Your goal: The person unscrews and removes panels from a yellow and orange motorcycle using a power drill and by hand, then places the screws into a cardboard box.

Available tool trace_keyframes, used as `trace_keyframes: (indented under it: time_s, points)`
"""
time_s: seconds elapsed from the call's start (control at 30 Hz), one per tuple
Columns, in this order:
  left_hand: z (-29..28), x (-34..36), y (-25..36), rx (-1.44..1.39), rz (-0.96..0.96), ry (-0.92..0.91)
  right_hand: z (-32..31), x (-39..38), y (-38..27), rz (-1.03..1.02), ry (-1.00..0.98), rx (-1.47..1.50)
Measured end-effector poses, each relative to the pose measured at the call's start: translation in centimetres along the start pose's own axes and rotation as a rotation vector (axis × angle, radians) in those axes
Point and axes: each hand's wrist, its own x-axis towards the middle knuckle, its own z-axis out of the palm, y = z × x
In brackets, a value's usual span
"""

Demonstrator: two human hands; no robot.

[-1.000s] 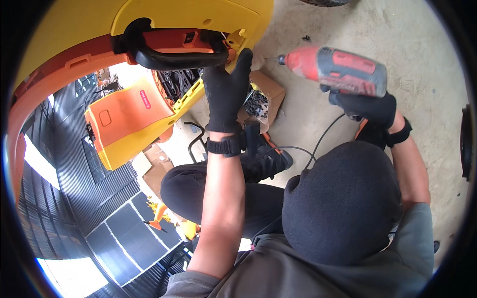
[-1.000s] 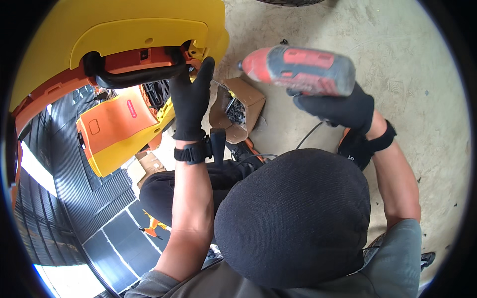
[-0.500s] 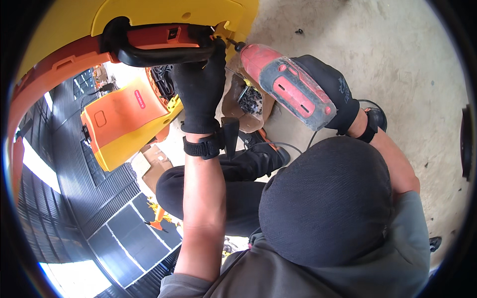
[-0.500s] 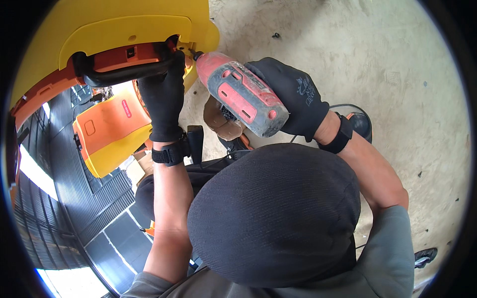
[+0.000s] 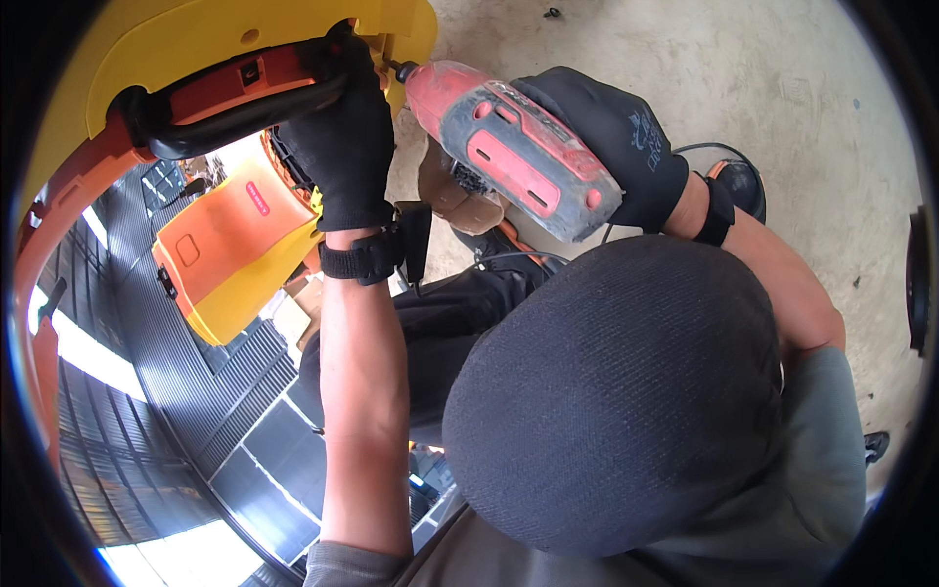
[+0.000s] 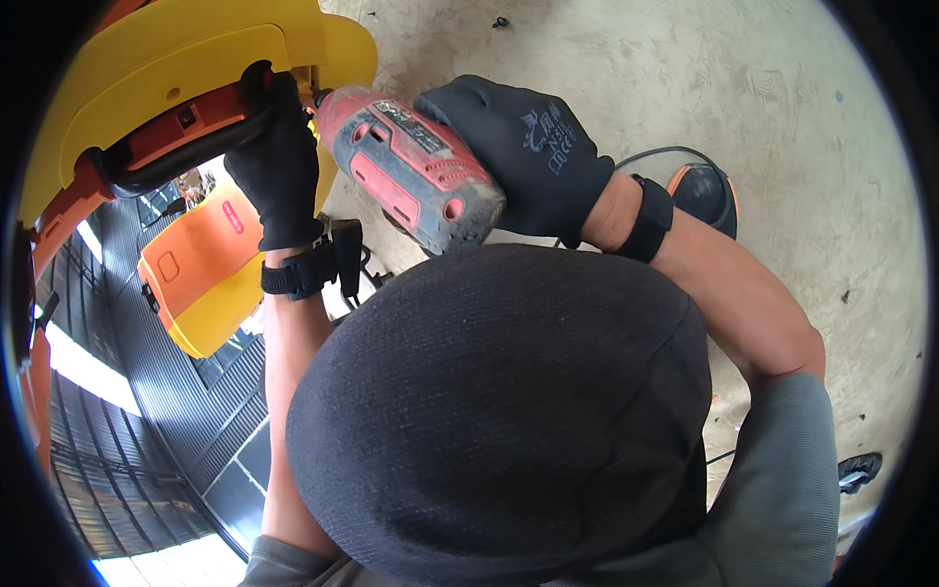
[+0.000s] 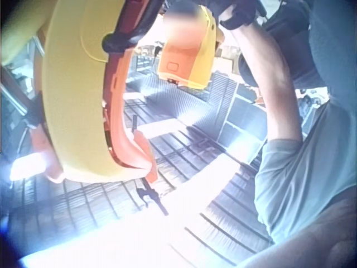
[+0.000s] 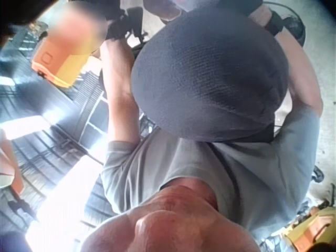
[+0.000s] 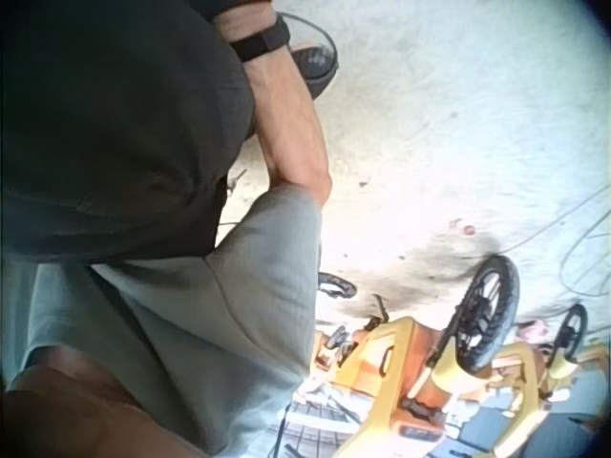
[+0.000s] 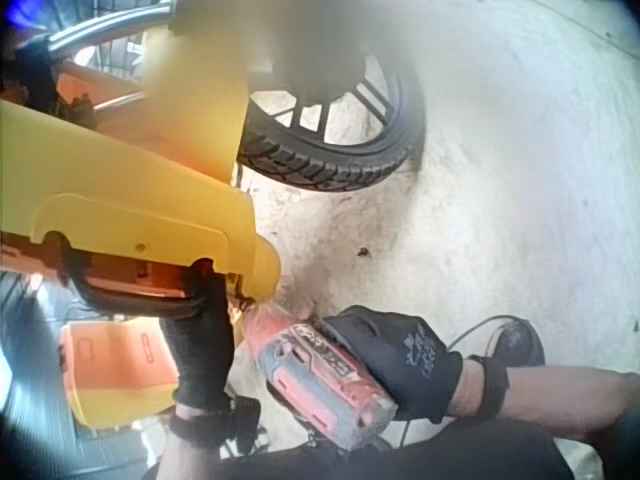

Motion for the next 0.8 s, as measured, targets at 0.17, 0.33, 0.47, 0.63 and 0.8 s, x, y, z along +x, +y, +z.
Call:
trace_keyframes:
  time_s: [0.17, 0.33, 0.47, 0.63, 0.8]
  points:
    - [-0.3, -0.1, 0.3, 0.079, -0.096, -0.039, 0.6, -0.1, 0.2, 0.039, 0.001, -0.03]
    - [-0.6, -0.1, -0.1, 0.091, 0.02, -0.099, 0.7, 0.0, 0.3, 0.032, 0.007, -0.005]
    - [-0.5, -0.1, 0.5, 0.041, -0.048, -0.103, 1.2, 0.1, 0.6, 0.008, 0.009, -0.025]
    - [-0.3, 0.1, 0.4, 0.024, -0.095, -0.091, 1.6, 0.3, 0.5, 0.02, -0.037, -0.044]
    - [-1.0, 0.0, 0.2, -0.069, -0.091, -0.1, 1.5, -0.1, 0.3, 0.026, -0.02, -0.036]
